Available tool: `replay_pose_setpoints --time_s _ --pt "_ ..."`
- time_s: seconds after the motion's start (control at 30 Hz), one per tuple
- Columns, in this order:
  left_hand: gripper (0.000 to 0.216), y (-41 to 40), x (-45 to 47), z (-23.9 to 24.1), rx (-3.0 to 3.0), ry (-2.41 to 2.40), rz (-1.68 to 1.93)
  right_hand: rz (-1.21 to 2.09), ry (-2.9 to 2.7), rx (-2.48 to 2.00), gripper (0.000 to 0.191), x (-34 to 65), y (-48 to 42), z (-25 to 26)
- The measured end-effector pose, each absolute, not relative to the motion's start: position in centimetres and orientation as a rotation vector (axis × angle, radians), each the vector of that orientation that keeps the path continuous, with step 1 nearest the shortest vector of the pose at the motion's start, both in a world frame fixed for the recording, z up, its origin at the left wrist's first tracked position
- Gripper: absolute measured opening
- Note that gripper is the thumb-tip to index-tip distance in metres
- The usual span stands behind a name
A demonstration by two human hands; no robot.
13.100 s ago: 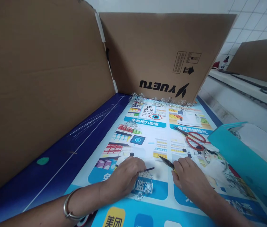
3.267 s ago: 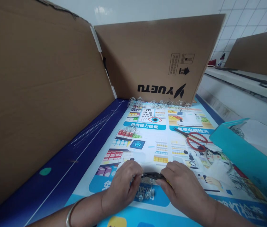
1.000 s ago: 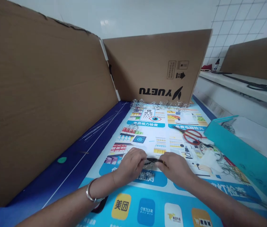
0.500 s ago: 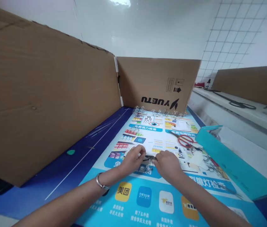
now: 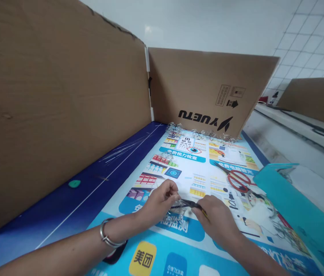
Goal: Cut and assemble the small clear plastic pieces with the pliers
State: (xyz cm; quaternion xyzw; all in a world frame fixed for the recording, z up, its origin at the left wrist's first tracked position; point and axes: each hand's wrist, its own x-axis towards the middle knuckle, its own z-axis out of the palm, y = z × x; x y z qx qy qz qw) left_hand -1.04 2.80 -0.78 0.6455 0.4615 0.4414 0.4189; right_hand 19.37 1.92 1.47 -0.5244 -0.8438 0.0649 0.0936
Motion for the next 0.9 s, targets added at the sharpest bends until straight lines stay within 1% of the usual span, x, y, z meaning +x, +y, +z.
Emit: replay_pose_setpoints --time_s 0.17,0.33,0.43,0.63,0.9 --pt "0.005 2.7 -1.5 0.0 1.600 1.181 1.063 0.461 -2.480 -1.488 0.022 19.2 2.8 1.6" --pt "0.004 2.7 -1.7 -0.3 1.599 1.238 1.072 0.568 -2.488 -1.437 0.018 18.8 3.3 1.8" --pt "0.002 2.7 -1.6 -0.3 1.648 1.296 1.070 0.557 -2.508 -1.434 0.018 18.7 3.6 1.8" --pt "0.002 2.3 -1.3 -0.2 1.724 1.360 1.048 0.418 -2.559 -1.448 0.019 18.3 3.5 1.9" --pt "0.004 2.2 -1.0 -0.1 1.813 1.399 1.107 0.304 -2.548 -1.459 0.023 18.1 3.1 2.0"
